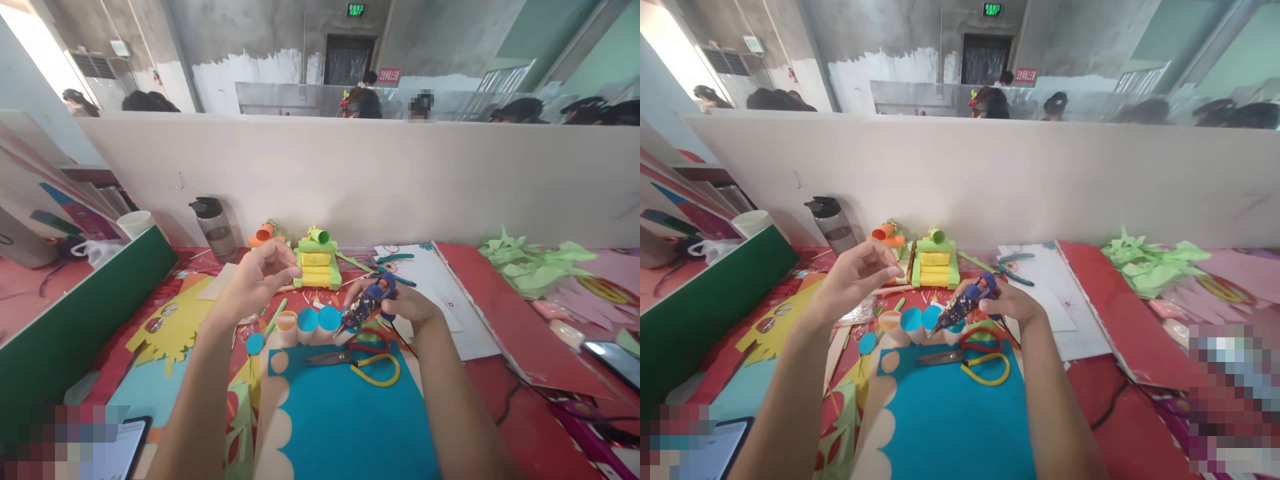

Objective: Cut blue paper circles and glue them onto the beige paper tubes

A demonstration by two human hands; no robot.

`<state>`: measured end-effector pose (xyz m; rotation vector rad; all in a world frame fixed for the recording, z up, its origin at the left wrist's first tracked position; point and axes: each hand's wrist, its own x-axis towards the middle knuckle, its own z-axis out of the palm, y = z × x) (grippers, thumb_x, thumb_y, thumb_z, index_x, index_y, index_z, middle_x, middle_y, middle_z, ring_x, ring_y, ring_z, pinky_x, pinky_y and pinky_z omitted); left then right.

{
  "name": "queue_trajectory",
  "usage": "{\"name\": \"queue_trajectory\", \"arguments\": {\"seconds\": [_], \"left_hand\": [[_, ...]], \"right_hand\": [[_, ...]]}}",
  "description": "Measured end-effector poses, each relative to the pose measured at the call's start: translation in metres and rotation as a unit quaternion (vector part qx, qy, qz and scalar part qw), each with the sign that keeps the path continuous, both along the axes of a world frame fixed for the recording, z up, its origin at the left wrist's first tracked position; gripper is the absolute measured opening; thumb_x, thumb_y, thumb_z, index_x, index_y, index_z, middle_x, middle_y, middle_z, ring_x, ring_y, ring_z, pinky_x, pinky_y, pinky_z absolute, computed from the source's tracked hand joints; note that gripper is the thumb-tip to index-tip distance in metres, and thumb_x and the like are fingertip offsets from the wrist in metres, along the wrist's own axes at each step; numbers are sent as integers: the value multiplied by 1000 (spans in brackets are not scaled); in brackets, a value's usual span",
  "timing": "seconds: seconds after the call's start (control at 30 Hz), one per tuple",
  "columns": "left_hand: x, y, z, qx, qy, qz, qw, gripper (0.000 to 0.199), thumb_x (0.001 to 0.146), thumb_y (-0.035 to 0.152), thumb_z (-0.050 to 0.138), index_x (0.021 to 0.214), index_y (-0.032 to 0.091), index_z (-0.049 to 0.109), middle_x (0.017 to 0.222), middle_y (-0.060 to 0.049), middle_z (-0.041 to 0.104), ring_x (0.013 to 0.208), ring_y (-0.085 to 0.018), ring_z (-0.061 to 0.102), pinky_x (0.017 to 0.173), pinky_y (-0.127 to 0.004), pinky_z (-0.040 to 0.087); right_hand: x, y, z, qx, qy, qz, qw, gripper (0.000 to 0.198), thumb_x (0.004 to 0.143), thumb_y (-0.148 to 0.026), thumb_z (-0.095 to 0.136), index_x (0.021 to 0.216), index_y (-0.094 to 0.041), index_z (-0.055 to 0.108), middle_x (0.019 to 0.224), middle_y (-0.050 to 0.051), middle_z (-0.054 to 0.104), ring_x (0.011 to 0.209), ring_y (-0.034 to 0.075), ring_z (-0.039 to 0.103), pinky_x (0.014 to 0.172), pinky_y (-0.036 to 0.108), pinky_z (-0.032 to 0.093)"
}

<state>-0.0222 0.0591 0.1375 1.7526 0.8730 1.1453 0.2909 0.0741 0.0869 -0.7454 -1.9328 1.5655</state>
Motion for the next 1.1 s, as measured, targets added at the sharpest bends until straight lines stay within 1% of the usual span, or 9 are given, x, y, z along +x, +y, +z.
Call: {"name": "queue_trajectory", "arguments": {"seconds": [0.13, 0.27, 0.43, 0.6, 0.67, 0.77, 0.93, 1.0, 1.1], "left_hand": [[1, -15, 10, -33, -90, -108, 990, 11, 88, 22, 71, 91, 19, 60, 82, -1, 67, 86, -16, 72, 79, -29, 60], [14, -27, 17, -32, -126, -137, 982, 9, 90, 22, 69, 90, 19, 61, 83, -2, 68, 81, -17, 73, 71, -28, 62], [24, -22, 17, 23, -152, 24, 988, 16, 87, 28, 72, 90, 21, 58, 86, -1, 69, 80, -16, 73, 76, -30, 62], [-2, 2, 2, 44, 68, 182, 980, 12, 85, 30, 70, 91, 22, 64, 92, -2, 73, 84, -18, 71, 77, -31, 58], [-15, 9, -4, 48, 164, 199, 965, 11, 87, 31, 65, 93, 23, 69, 94, -3, 75, 88, -20, 71, 82, -33, 55], [-31, 13, -8, 48, 266, 225, 936, 18, 89, 33, 59, 97, 26, 73, 96, -3, 77, 87, -23, 70, 77, -33, 51], [-55, 12, -8, 32, 397, 317, 861, 21, 84, 27, 57, 94, 28, 76, 92, -3, 78, 84, -28, 70, 67, -32, 45], [-64, 13, -10, 12, 398, 317, 861, 21, 82, 27, 58, 93, 29, 76, 88, -2, 78, 81, -27, 70, 64, -31, 44], [-71, 15, -13, -16, 349, 290, 891, 18, 80, 32, 63, 91, 28, 76, 83, -1, 77, 76, -24, 70, 62, -30, 45]], "right_hand": [[-3, 3, -6, 36, 28, -198, 979, 51, 79, -63, 72, 105, -20, 66, 79, 4, 70, 68, 20, 67, 62, 31, 55], [-21, -1, 12, 80, -6, -218, 973, 36, 87, -54, 69, 90, -18, 64, 67, 0, 62, 50, 13, 55, 47, 24, 45], [-31, -17, 38, 103, -74, -60, 990, 33, 83, -49, 75, 89, -17, 69, 78, 2, 65, 68, 16, 57, 61, 25, 47], [-12, -18, 27, 140, 127, 36, 981, 54, 78, -71, 68, 76, -17, 70, 79, 6, 64, 64, 17, 58, 56, 28, 46], [-7, -14, 22, 149, 205, 4, 967, 56, 83, -72, 60, 71, -19, 68, 73, 4, 60, 52, 12, 50, 47, 26, 41], [-7, -9, 20, 113, 255, -132, 951, 51, 86, -69, 60, 75, -20, 66, 73, 3, 61, 44, 9, 41, 38, 24, 34], [-8, -2, 19, 28, 219, -297, 929, 45, 80, -64, 71, 82, -20, 62, 83, 7, 67, 52, 13, 49, 40, 26, 39], [-6, 0, 16, 6, 180, -314, 932, 43, 81, -62, 71, 88, -20, 63, 87, 8, 68, 54, 13, 51, 41, 26, 41], [-2, -1, 12, 2, 104, -275, 956, 47, 81, -64, 69, 98, -20, 66, 88, 8, 70, 55, 15, 54, 46, 28, 45]]}}
